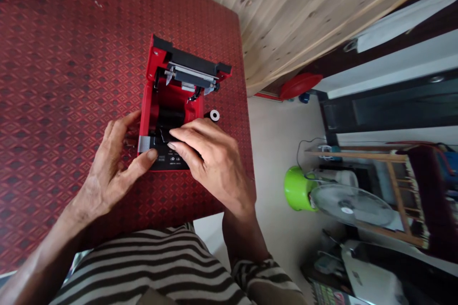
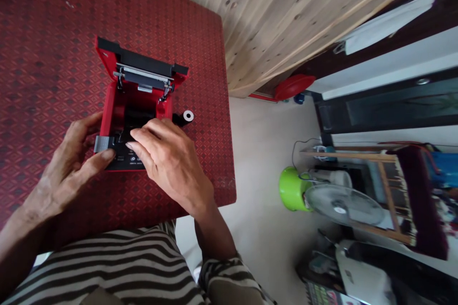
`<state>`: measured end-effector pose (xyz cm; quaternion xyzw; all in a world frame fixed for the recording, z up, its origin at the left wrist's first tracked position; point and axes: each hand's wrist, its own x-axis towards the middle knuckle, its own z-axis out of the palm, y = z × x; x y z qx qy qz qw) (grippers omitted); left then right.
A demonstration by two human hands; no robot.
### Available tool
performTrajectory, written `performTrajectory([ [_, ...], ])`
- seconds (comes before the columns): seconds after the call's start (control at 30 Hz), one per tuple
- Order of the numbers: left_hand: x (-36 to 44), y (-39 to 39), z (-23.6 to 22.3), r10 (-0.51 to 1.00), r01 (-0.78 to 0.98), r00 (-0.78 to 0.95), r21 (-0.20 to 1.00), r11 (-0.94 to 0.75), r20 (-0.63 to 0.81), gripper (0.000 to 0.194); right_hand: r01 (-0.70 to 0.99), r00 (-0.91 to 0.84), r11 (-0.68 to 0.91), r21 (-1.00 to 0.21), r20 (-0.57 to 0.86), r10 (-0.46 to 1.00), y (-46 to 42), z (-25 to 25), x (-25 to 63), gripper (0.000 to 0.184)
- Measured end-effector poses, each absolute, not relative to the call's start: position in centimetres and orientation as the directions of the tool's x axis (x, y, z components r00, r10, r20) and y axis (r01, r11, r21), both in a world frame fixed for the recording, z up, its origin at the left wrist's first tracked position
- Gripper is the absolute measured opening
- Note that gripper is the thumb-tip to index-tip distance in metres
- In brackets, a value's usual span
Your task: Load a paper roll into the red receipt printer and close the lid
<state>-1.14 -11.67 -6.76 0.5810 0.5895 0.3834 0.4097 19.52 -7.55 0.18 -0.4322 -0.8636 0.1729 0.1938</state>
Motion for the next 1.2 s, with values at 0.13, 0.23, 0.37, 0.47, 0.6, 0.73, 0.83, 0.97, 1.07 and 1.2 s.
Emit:
performTrajectory([
  [0.13, -1.2, -11.7, -6.9, 0.999, 0.366, 0.017, 0.931, 0.021, -0.029, 0.068, 0.672, -0.512, 0.562, -0.483, 0.246, 0.823, -7.5, -0.1, 19.5, 0.018],
  [0.23, -1.2, -11.7, -7.0, 1.0, 0.375, 0.018, 0.927, 0.013, -0.022, 0.07, 0.669, -0.483, 0.575, -0.471, 0.313, 0.818, -7.4, -0.1, 19.2, 0.015],
  [0.37, -1.2, -11.8, -6.9, 0.999, 0.366, 0.025, 0.93, 0.034, -0.046, 0.069, 0.706, -0.433, 0.537, -0.463, 0.318, 0.844, -7.3, 0.6, 19.1, 0.016],
  [0.47, -1.2, -11.8, -6.8, 0.998, 0.362, 0.023, 0.931, 0.043, -0.055, 0.069, 0.715, -0.418, 0.517, -0.469, 0.306, 0.855, -7.5, 0.9, 19.2, 0.016],
  [0.6, -1.2, -11.7, -6.8, 0.999, 0.366, 0.023, 0.93, 0.029, -0.04, 0.069, 0.664, -0.413, 0.567, -0.488, 0.394, 0.821, -7.6, 0.3, 19.5, 0.011],
  [0.73, -1.1, -11.6, -6.7, 0.998, 0.373, 0.01, 0.926, 0.051, -0.059, 0.069, 0.69, -0.378, 0.555, -0.465, 0.423, 0.824, -7.3, 0.0, 19.7, 0.009],
  [0.83, -1.1, -11.5, -6.6, 0.999, 0.38, 0.011, 0.924, 0.045, -0.053, 0.071, 0.695, -0.396, 0.563, -0.447, 0.416, 0.819, -7.3, 0.2, 19.7, 0.009],
  [0.97, -1.2, -11.4, -6.6, 0.999, 0.384, 0.011, 0.922, 0.04, -0.049, 0.072, 0.664, -0.477, 0.598, -0.45, 0.361, 0.801, -8.1, 0.4, 19.6, 0.011],
  [1.07, -1.2, -11.4, -6.7, 0.999, 0.388, 0.016, 0.921, 0.031, -0.04, 0.072, 0.652, -0.523, 0.615, -0.443, 0.324, 0.789, -9.0, 0.2, 19.3, 0.011],
  [1.2, -1.2, -11.3, -6.6, 0.999, 0.373, 0.016, 0.927, 0.033, -0.042, 0.072, 0.665, -0.551, 0.61, -0.43, 0.269, 0.79, -9.8, 0.0, 19.1, 0.018],
])
